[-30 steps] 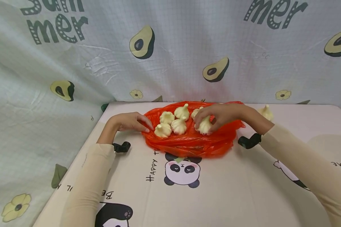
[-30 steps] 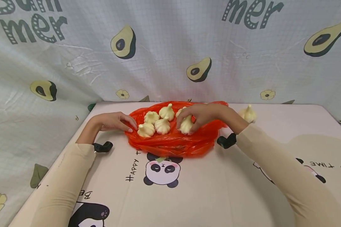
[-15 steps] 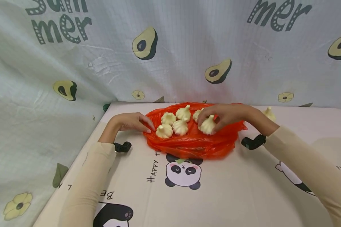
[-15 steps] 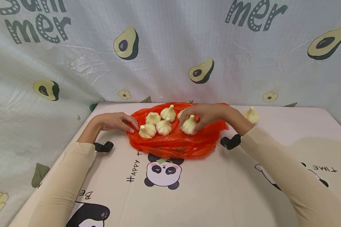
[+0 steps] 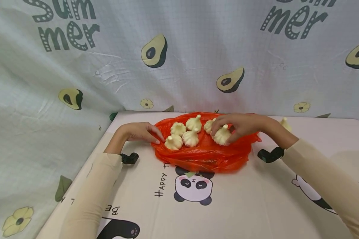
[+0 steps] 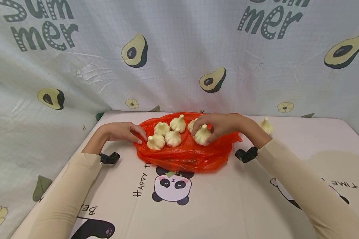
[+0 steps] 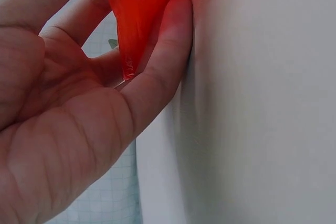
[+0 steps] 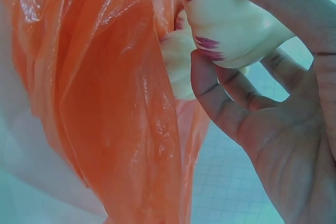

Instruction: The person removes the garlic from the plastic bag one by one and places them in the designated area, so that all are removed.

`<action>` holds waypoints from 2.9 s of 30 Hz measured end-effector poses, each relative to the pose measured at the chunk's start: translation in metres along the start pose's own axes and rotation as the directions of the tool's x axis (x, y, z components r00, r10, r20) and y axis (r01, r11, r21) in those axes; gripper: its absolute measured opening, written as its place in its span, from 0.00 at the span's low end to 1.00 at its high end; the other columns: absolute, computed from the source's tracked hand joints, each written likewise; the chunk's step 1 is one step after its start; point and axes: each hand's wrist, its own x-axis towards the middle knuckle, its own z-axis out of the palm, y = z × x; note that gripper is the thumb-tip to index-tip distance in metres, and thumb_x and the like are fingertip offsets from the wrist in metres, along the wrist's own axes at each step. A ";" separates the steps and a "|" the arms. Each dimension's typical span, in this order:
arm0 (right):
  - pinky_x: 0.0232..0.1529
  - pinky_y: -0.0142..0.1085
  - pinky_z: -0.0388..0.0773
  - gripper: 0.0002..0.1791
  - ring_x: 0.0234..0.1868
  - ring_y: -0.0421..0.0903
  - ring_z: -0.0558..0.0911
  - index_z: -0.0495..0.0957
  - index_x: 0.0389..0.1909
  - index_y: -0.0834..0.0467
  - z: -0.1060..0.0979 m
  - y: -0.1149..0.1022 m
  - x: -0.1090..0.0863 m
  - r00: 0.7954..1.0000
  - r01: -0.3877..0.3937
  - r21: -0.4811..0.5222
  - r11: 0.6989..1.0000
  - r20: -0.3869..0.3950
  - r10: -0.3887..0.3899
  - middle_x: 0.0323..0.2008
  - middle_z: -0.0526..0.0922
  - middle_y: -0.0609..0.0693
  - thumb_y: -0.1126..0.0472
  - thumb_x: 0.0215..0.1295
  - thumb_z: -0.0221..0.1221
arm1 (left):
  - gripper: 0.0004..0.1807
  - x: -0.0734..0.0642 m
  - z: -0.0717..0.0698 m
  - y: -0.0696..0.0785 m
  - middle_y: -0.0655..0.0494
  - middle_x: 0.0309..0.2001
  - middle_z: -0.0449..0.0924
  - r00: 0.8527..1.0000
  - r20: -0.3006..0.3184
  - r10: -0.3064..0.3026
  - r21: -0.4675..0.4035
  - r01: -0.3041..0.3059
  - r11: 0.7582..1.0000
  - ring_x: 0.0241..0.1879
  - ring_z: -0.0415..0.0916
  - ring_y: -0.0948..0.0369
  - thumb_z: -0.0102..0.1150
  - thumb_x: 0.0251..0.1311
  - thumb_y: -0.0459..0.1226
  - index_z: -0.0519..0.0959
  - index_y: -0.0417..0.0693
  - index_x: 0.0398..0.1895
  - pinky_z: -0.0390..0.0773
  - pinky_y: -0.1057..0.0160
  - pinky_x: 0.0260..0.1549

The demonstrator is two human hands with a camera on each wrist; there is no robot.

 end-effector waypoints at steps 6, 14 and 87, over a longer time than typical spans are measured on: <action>0.54 0.46 0.82 0.24 0.66 0.55 0.71 0.82 0.55 0.44 -0.001 0.000 -0.006 1.000 0.005 0.007 1.000 -0.018 -0.005 0.62 0.77 0.50 0.61 0.58 0.73 | 0.13 -0.001 0.001 0.001 0.50 0.55 0.81 1.000 -0.002 -0.007 0.012 0.007 1.000 0.55 0.76 0.54 0.66 0.64 0.31 0.86 0.41 0.51 0.79 0.60 0.55; 0.57 0.47 0.80 0.22 0.65 0.55 0.71 0.82 0.55 0.45 0.000 0.001 -0.012 0.998 0.050 0.000 0.999 -0.034 -0.050 0.60 0.77 0.49 0.63 0.60 0.71 | 0.13 -0.002 0.000 -0.001 0.50 0.56 0.82 1.000 0.001 0.007 0.012 -0.007 1.000 0.56 0.76 0.55 0.66 0.64 0.31 0.86 0.40 0.51 0.79 0.60 0.55; 0.40 0.34 0.82 0.24 0.55 0.31 0.72 0.82 0.54 0.46 0.007 0.041 -0.126 0.942 0.017 -0.074 0.997 -0.334 -0.041 0.55 0.77 0.40 0.63 0.56 0.74 | 0.12 -0.002 0.002 0.003 0.51 0.55 0.82 1.000 -0.022 0.003 0.016 -0.003 1.000 0.55 0.76 0.55 0.66 0.64 0.31 0.86 0.40 0.50 0.78 0.60 0.55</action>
